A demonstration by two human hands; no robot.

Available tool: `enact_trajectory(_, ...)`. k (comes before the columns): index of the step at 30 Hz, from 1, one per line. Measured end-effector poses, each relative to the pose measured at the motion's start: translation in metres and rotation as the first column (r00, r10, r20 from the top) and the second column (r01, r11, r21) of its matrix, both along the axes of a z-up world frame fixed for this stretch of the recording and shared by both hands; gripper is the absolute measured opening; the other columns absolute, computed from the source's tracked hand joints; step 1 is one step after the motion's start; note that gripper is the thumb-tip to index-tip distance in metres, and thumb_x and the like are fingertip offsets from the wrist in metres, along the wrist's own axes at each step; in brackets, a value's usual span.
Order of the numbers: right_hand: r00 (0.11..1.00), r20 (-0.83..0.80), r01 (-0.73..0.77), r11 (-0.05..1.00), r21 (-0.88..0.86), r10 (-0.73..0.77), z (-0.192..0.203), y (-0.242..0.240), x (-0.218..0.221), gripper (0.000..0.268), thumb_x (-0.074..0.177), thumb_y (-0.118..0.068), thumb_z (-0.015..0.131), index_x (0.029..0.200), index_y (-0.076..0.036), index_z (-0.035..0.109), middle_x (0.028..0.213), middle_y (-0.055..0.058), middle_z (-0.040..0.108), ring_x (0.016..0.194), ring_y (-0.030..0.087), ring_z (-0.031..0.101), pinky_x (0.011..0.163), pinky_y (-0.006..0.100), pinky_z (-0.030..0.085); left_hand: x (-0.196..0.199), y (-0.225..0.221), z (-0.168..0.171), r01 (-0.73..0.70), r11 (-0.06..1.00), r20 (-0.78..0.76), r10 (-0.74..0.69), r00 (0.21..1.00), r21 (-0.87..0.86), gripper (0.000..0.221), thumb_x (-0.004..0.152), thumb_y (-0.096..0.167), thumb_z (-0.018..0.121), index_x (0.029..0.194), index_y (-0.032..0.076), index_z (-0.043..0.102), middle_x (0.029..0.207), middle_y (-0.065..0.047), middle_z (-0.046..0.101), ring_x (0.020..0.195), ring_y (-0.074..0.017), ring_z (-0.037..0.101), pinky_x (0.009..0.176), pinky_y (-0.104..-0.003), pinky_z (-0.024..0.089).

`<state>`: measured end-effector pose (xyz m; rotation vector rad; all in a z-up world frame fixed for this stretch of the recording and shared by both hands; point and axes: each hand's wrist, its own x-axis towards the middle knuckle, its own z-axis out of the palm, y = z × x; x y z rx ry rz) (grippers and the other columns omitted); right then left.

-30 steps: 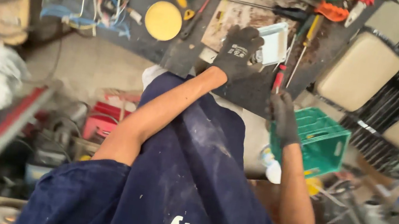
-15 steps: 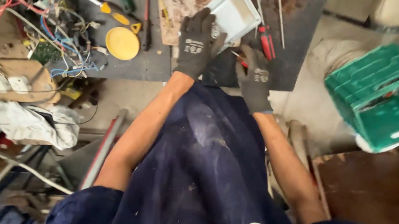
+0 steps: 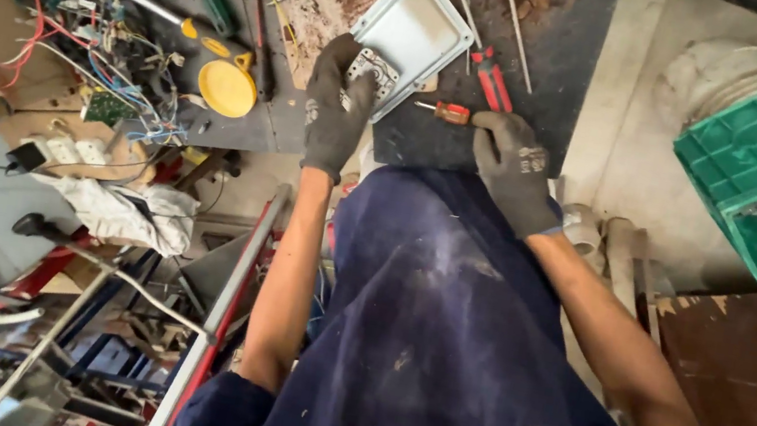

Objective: A person uses a screwdriver and pliers to work on a metal component on a workbench, then moves a tool crate.

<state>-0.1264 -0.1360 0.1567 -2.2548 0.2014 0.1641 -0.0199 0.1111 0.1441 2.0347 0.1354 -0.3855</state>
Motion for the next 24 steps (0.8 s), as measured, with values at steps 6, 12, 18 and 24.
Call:
enact_trajectory(6,0.996,-0.033,0.081,0.987,0.136,-0.077,-0.003,-0.019,-0.012,0.016,0.101,-0.001,0.059,0.115,-0.002,0.068,0.109,0.016,0.070,0.103,0.032,0.066,0.096,0.041,0.050,-0.017,-0.001,0.009,0.138,0.990,-0.191,-0.131,0.973,0.023,0.064,0.102,0.042,0.062,0.154,0.016,0.033,0.160,-0.016,0.041,0.150,-0.0313,0.041,0.120,-0.050,0.039)
enact_trajectory(12,0.876,-0.260,0.431,0.901,0.046,-0.406,-0.005,-0.014,-0.053,0.015,0.106,-0.020,0.062,0.117,-0.017,0.072,0.112,0.006,0.073,0.112,0.027,0.069,0.101,0.040,0.052,-0.010,0.000,0.010,0.192,0.975,-0.026,-0.190,0.981,0.112,0.064,0.096,0.042,0.077,0.141,0.007,0.047,0.148,-0.025,0.043,0.142,-0.0471,0.046,0.117,-0.055,0.047)
enact_trajectory(18,0.601,-0.399,0.761,0.648,0.020,-0.693,0.004,-0.024,-0.107,0.020,0.104,-0.024,0.060,0.116,-0.013,0.071,0.113,0.009,0.073,0.112,0.025,0.069,0.099,0.038,0.054,0.001,0.008,0.003,0.235,0.968,-0.197,-0.216,0.956,0.082,0.073,0.094,0.042,0.078,0.148,0.012,0.038,0.157,-0.023,0.039,0.147,-0.0423,0.040,0.122,-0.053,0.035)
enact_trajectory(24,0.648,-0.402,0.535,0.762,-0.363,-0.647,-0.043,-0.035,-0.191,0.025,0.105,-0.019,0.059,0.128,-0.013,0.065,0.136,0.001,0.061,0.127,0.019,0.063,0.106,0.031,0.054,0.003,0.014,0.005,0.299,0.940,-0.360,-0.226,0.905,0.162,0.082,0.089,0.046,0.081,0.153,0.030,0.032,0.161,-0.009,0.034,0.154,-0.0247,0.030,0.130,-0.044,0.021)
